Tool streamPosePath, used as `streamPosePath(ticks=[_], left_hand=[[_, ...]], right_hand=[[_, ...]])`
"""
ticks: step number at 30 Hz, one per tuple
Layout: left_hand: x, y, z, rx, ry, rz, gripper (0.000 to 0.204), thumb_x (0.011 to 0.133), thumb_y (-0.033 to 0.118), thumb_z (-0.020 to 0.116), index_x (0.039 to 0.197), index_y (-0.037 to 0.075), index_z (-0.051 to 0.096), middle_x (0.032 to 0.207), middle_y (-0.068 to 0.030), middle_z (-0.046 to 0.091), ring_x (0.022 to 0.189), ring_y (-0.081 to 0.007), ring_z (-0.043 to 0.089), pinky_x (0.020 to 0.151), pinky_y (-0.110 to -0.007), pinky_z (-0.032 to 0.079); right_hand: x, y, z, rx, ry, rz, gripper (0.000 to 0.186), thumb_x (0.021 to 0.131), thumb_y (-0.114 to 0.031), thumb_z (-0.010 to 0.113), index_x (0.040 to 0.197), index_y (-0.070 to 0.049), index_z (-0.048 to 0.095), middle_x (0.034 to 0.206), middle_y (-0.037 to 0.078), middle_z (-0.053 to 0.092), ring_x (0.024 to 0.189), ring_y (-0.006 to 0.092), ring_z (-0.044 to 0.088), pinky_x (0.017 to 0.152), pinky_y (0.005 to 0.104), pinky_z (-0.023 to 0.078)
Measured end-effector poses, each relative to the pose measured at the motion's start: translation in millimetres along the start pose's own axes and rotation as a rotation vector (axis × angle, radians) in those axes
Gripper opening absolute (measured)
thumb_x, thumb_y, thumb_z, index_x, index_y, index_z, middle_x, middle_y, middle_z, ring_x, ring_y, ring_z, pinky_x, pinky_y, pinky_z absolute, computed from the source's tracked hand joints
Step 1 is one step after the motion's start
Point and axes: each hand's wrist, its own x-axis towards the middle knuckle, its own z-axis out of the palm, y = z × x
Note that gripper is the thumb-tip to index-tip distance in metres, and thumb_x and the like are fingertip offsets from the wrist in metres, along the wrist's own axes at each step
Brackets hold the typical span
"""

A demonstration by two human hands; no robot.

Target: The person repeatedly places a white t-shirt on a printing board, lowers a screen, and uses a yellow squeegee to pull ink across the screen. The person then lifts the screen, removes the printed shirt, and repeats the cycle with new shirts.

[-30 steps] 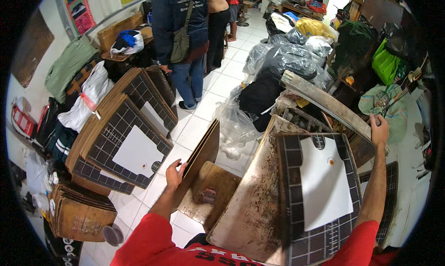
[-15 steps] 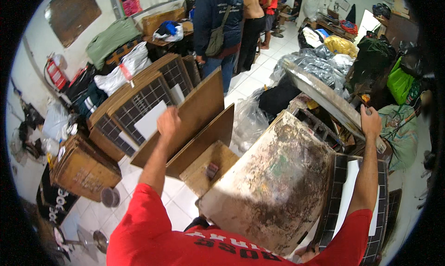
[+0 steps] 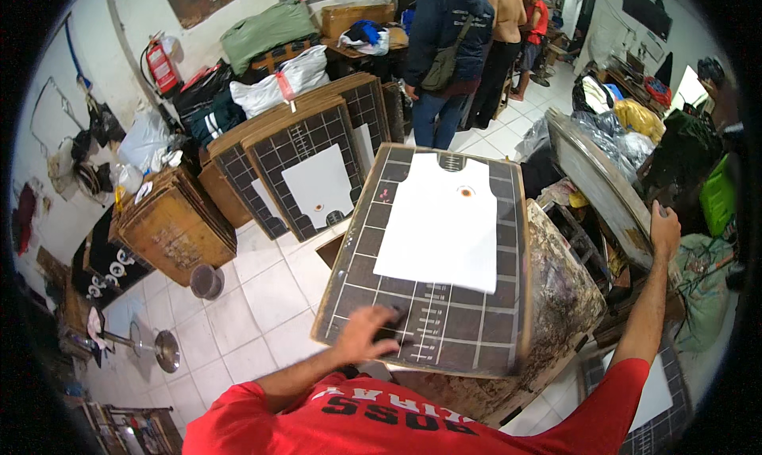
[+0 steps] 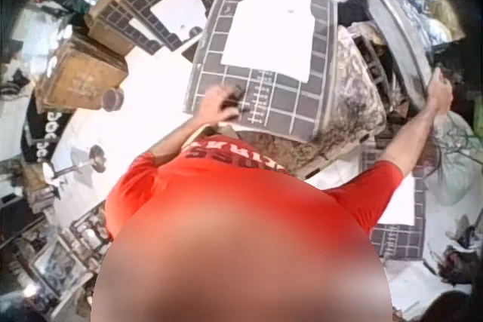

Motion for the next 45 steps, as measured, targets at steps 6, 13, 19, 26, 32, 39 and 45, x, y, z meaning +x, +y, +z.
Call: streamPosePath(ticks=[6,13,19,26,32,39,45], left_hand=[[-50.4,-156.9,26.4,-0.009,0.294,-1.286,0.067,0.099,0.054,0.06,0.132,-0.005,0.062,0.113,-0.0299,0.071,0.108,-0.0444,0.068,0.097,-0.051,0.051],[-17.4,-139.8,5.7,0.142,0.305,-1.32,0.074,0.102,0.065,0.039,0.105,-0.002,0.071,0.101,-0.0318,0.072,0.102,-0.0498,0.068,0.09,-0.055,0.051],[38.5,-165.5,-51.0,0.358,0.076,-1.045,0.071,0.103,0.064,0.04,0.097,0.0,0.07,0.091,-0.0315,0.071,0.091,-0.0514,0.068,0.083,-0.06,0.051],[80.6,-153.2,46.1,0.151,-0.314,-0.478,0.067,0.085,0.061,0.076,0.101,-0.003,0.061,0.092,-0.0305,0.07,0.09,-0.0506,0.069,0.08,-0.056,0.053],[48.7,-126.7,112.0,-0.13,-0.556,-0.374,0.061,0.081,0.048,0.085,0.103,-0.001,0.056,0.09,-0.0282,0.069,0.088,-0.0492,0.068,0.075,-0.054,0.052],[57.2,-125.0,104.9,-0.118,-0.602,-0.433,0.058,0.081,0.044,0.086,0.1,-0.001,0.055,0.089,-0.0278,0.069,0.087,-0.049,0.068,0.075,-0.053,0.053],[68.9,-114.4,107.4,-0.13,-0.582,-0.442,0.062,0.079,0.043,0.088,0.106,-0.002,0.054,0.098,-0.0278,0.069,0.093,-0.0457,0.069,0.08,-0.051,0.053]], right_hand=[[-8.0,4.7,5.0,0.017,0.007,-0.02,0.068,0.097,-0.063,0.056,0.137,-0.008,0.067,0.127,0.017,0.072,0.117,0.0364,0.067,0.1,0.0493,0.053],[-25.2,6.2,6.8,-0.037,-0.03,0.036,0.07,0.096,-0.065,0.057,0.137,-0.01,0.066,0.135,0.015,0.068,0.123,0.0361,0.063,0.105,0.0503,0.049],[-30.5,23.8,23.4,-0.04,0.06,0.064,0.079,0.089,-0.075,0.057,0.137,-0.014,0.067,0.138,0.016,0.066,0.129,0.0359,0.06,0.108,0.0481,0.046],[-58.1,80.0,36.6,-0.082,0.058,0.063,0.078,0.084,-0.079,0.057,0.132,-0.019,0.071,0.133,0.016,0.069,0.125,0.0359,0.064,0.106,0.0488,0.048],[-35.8,84.4,22.7,-0.132,0.122,-0.01,0.077,0.085,-0.078,0.057,0.133,-0.019,0.071,0.13,0.017,0.071,0.122,0.0364,0.065,0.103,0.0508,0.051],[-24.8,53.9,5.8,-0.044,0.181,0.022,0.062,0.085,-0.066,0.065,0.113,-0.012,0.077,0.116,0.02,0.074,0.109,0.0379,0.07,0.093,0.0486,0.055],[-26.1,40.8,-13.6,0.008,0.231,-0.055,0.059,0.085,-0.061,0.068,0.102,-0.006,0.078,0.101,0.023,0.075,0.102,0.0402,0.071,0.089,0.0476,0.055]])
